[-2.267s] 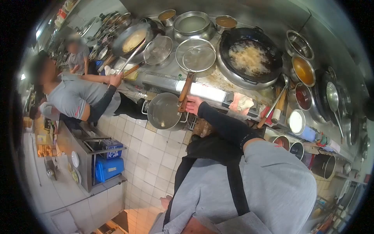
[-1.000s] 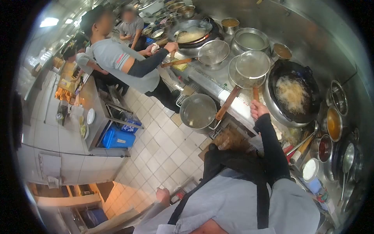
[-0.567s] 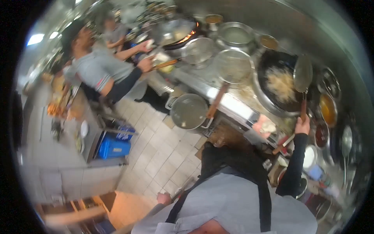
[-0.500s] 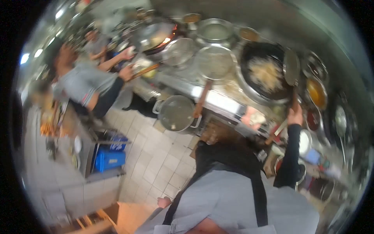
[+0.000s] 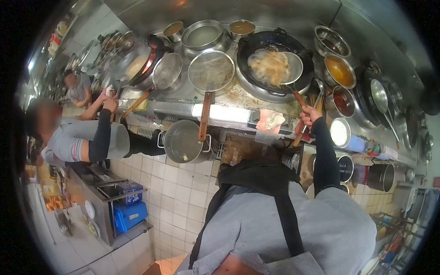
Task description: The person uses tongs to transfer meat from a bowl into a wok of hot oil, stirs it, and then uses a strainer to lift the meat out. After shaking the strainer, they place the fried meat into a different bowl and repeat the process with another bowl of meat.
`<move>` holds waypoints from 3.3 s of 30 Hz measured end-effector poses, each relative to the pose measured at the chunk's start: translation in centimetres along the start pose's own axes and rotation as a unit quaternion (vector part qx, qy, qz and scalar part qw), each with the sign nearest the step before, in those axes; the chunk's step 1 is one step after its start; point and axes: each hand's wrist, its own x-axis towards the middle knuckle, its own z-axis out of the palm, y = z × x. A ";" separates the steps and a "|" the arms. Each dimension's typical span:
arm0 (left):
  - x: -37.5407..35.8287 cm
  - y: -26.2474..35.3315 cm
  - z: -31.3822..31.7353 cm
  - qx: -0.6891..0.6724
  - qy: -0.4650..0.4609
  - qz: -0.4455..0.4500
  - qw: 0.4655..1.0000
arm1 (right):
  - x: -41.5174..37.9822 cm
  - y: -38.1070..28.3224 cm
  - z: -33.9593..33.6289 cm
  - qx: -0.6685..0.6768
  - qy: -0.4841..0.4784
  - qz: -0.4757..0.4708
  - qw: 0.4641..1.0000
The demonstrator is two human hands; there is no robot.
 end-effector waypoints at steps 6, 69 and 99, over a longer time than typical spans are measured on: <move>-0.3 -0.4 0.2 -0.015 0.024 0.031 0.999 | -2.0 0.9 -0.6 -0.006 -0.059 0.009 0.998; 0.7 -0.5 1.3 0.003 0.039 0.004 0.999 | -6.1 6.5 0.0 0.048 -0.002 -0.087 0.995; -0.8 1.0 -1.2 -0.039 0.030 -0.025 0.998 | 7.0 -3.4 -2.4 -0.144 0.079 -0.077 0.983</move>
